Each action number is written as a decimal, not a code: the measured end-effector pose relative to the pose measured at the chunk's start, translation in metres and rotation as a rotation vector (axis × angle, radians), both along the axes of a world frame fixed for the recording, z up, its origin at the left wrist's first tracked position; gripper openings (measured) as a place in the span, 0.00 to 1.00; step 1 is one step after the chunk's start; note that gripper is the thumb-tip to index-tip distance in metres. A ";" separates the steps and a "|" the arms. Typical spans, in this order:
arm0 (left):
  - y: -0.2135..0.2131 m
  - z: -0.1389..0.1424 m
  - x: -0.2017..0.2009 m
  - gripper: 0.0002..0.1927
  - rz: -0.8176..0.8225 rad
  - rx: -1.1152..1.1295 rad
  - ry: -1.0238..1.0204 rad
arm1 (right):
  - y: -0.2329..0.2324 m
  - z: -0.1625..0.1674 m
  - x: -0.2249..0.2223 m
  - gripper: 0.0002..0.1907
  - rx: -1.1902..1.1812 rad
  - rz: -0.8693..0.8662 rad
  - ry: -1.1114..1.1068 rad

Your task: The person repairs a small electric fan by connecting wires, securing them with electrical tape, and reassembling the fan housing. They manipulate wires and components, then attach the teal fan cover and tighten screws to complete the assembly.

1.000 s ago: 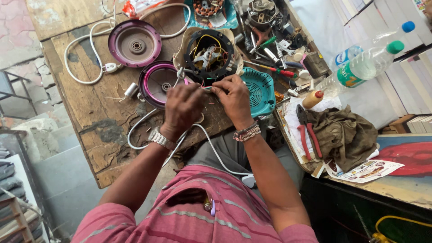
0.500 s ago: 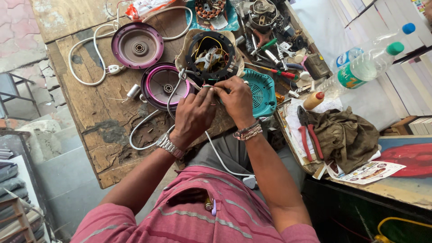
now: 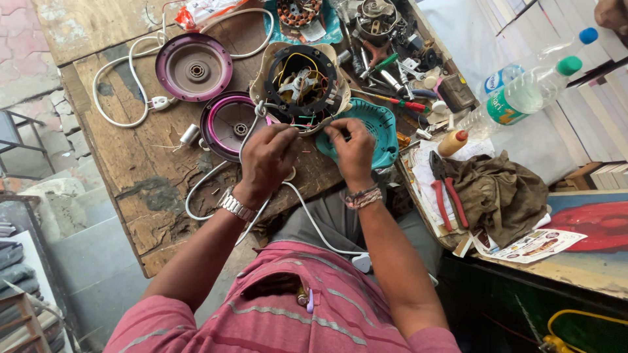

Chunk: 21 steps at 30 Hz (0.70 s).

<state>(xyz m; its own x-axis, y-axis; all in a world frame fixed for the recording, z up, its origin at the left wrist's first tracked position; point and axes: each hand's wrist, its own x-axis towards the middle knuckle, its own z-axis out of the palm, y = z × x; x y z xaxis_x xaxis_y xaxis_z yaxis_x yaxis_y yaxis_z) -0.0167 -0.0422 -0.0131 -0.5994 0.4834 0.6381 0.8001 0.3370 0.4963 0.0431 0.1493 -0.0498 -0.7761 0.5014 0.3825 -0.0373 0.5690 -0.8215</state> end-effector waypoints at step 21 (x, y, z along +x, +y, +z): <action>0.020 -0.001 -0.020 0.06 0.093 -0.147 -0.371 | -0.007 0.000 0.006 0.16 0.610 0.221 0.052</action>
